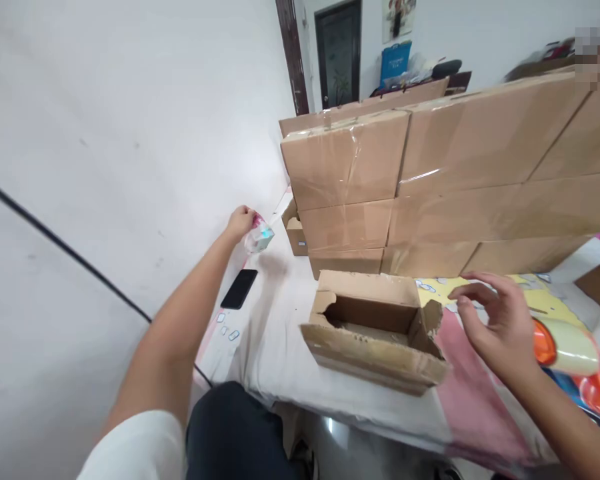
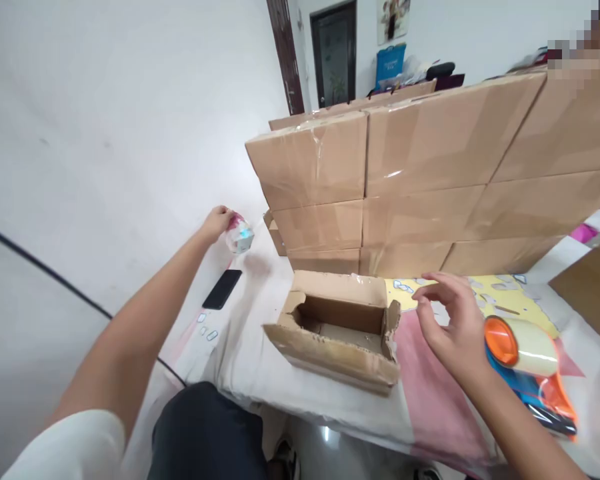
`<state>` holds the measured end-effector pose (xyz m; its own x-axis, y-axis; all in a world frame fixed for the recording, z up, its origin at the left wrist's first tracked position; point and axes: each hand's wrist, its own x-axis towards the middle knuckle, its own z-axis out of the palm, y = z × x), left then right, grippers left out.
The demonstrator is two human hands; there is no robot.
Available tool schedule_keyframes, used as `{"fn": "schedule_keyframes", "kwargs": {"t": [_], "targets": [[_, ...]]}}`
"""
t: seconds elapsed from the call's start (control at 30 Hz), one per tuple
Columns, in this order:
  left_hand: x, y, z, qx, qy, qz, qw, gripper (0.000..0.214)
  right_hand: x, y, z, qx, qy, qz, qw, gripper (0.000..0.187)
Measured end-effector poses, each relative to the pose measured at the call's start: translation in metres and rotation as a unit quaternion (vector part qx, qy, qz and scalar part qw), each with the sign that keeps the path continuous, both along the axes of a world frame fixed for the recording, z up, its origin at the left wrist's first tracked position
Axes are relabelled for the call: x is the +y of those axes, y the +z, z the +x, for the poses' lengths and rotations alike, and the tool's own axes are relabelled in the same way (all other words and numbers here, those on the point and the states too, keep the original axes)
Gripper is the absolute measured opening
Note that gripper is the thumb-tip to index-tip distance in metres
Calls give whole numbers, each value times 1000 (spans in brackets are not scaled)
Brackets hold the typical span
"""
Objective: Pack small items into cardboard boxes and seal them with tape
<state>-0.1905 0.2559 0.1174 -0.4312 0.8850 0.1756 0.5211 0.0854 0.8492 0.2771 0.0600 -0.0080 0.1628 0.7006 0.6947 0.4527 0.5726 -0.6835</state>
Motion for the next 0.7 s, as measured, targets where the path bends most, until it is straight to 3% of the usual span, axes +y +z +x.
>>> {"fn": "schedule_keyframes", "kwargs": {"t": [0.1,0.17,0.23,0.33,0.43,0.53,0.6,0.7], "targets": [[-55,54,-5,17,-69,26,997,13,-10,39,-21,-69,18,68,995,37],[-92,81,8,12,-116,55,992,17,-15,71,-49,-110,64,91,988,46],[-124,98,35,-1,-163,77,984,22,-15,103,-86,-147,110,97,978,74],[-156,106,89,-28,-232,85,969,17,-8,138,-132,-223,151,101,958,110],[-172,98,131,-81,-297,110,945,16,-5,154,-142,-254,170,40,951,116],[-178,75,144,-136,-325,188,917,20,-15,156,-119,-251,164,16,954,108],[-176,50,141,-105,-304,182,929,24,-25,154,-99,-237,150,16,960,105],[-173,0,133,-3,-293,71,954,28,-33,152,-78,-241,137,-1,961,104]]}}
